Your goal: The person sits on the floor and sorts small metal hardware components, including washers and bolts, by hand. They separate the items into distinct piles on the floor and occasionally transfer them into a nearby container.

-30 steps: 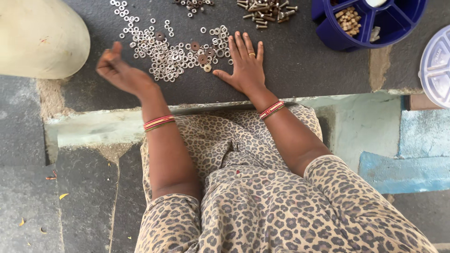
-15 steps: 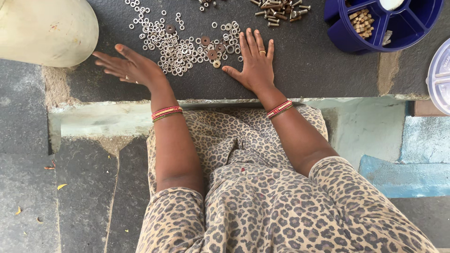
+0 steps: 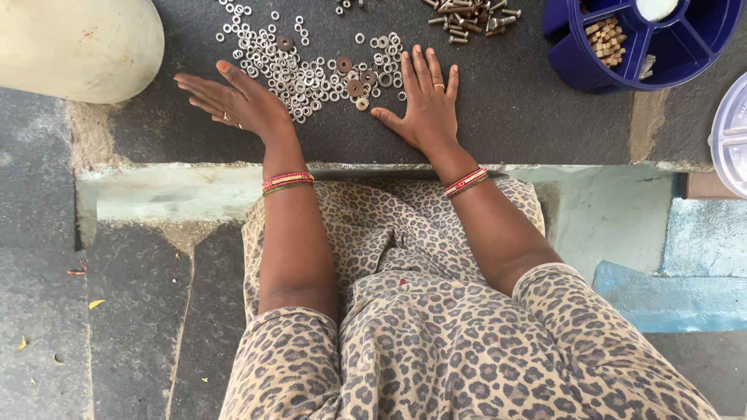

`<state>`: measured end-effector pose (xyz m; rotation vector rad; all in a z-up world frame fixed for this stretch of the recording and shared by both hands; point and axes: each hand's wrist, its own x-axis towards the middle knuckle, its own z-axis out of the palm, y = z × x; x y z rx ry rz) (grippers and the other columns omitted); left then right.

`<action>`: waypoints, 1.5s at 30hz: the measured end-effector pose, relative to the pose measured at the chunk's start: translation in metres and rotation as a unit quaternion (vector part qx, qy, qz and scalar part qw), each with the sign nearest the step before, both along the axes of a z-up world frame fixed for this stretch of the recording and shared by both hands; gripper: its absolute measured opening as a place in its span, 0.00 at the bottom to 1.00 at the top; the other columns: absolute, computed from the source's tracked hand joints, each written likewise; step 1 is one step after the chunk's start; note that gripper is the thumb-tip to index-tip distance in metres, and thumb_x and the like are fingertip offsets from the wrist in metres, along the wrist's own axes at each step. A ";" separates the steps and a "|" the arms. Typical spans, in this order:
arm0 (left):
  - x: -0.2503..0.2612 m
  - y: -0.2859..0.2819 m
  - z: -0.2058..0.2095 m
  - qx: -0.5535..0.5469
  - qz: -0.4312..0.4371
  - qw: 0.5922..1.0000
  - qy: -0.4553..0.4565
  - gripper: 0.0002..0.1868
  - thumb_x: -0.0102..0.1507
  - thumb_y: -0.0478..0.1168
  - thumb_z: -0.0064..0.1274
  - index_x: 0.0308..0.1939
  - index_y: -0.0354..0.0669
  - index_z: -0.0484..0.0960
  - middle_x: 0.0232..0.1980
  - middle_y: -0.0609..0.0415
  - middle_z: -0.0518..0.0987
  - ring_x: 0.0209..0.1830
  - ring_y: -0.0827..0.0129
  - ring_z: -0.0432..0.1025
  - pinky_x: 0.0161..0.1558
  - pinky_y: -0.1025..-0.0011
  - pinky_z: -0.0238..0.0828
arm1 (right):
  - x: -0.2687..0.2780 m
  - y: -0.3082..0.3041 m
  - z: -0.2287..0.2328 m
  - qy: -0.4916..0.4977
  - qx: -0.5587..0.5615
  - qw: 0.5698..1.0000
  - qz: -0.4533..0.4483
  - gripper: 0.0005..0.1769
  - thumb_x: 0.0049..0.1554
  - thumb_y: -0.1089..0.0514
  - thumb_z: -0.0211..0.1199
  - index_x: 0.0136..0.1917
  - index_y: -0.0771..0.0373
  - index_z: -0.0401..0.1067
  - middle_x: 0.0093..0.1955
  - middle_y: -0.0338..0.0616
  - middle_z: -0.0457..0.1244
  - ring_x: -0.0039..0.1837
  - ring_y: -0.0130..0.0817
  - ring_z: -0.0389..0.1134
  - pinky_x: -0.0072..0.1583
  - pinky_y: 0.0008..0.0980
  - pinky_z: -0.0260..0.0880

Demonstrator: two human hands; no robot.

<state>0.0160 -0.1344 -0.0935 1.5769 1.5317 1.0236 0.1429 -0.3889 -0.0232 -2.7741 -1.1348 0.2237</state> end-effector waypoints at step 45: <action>-0.010 0.024 -0.010 -0.096 -0.138 0.914 -0.371 0.52 0.65 0.80 0.20 0.72 0.48 0.74 0.78 0.43 0.68 0.82 0.59 0.57 0.82 0.47 0.33 | -0.014 0.015 -0.003 -0.024 -0.021 0.997 0.068 0.59 0.52 0.09 0.32 0.86 0.41 0.44 0.87 0.49 0.38 0.85 0.57 0.28 0.77 0.69 0.22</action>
